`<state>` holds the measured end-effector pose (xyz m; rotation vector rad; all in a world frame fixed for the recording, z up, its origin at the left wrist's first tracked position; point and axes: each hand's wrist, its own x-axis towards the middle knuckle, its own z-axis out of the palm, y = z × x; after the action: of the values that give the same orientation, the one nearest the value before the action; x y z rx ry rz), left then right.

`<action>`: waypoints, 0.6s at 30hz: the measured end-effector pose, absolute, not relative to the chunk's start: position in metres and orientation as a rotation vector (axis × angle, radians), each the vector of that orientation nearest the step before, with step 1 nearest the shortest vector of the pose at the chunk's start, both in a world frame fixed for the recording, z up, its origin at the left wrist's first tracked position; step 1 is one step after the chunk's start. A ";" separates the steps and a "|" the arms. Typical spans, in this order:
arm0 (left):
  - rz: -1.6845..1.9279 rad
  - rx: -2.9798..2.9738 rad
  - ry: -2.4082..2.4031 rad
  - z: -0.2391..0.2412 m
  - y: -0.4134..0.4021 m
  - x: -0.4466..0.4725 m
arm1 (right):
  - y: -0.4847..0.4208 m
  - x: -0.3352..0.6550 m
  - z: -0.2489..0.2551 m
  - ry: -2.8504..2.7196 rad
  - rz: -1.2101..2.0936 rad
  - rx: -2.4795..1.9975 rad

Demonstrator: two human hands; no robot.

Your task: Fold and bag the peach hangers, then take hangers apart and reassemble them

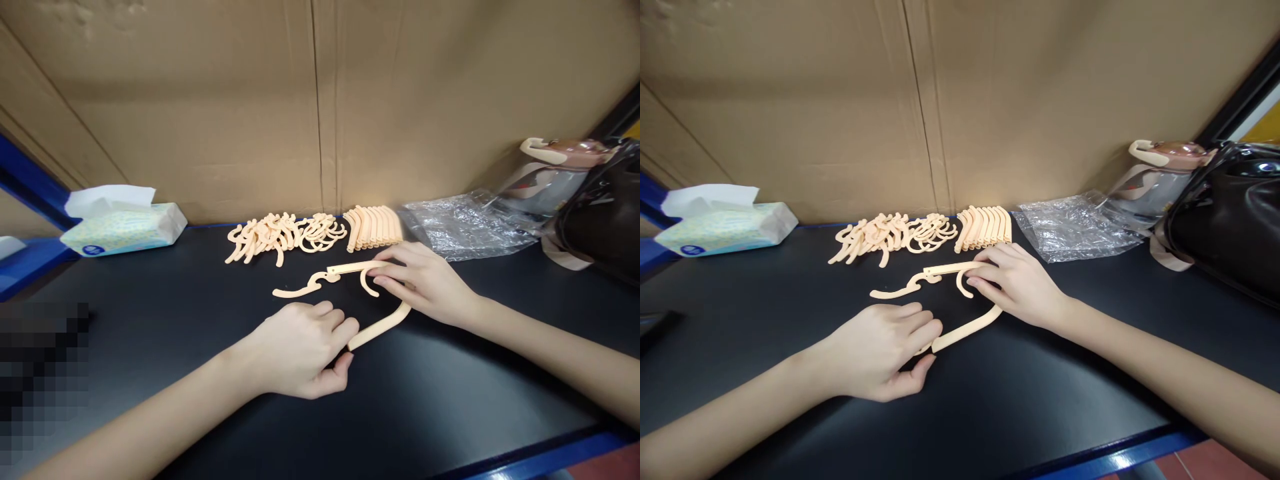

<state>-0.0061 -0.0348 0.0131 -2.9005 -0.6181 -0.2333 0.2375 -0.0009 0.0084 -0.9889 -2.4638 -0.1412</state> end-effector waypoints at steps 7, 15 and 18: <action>-0.258 -2.992 -0.581 0.018 -0.029 -0.006 | 0.004 0.240 0.003 -2.438 -0.108 -1.068; -0.430 -2.930 -0.423 0.015 -0.026 -0.009 | 0.007 0.242 -0.002 -2.406 -0.079 -1.111; -0.478 -2.775 -0.419 0.013 -0.027 -0.009 | 0.008 0.243 -0.002 -2.378 -0.081 -1.140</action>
<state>-0.0089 -0.0272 0.0130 -2.7755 -0.4192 -0.4779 0.2426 0.0081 -0.0025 -1.1400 -2.3778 -0.0814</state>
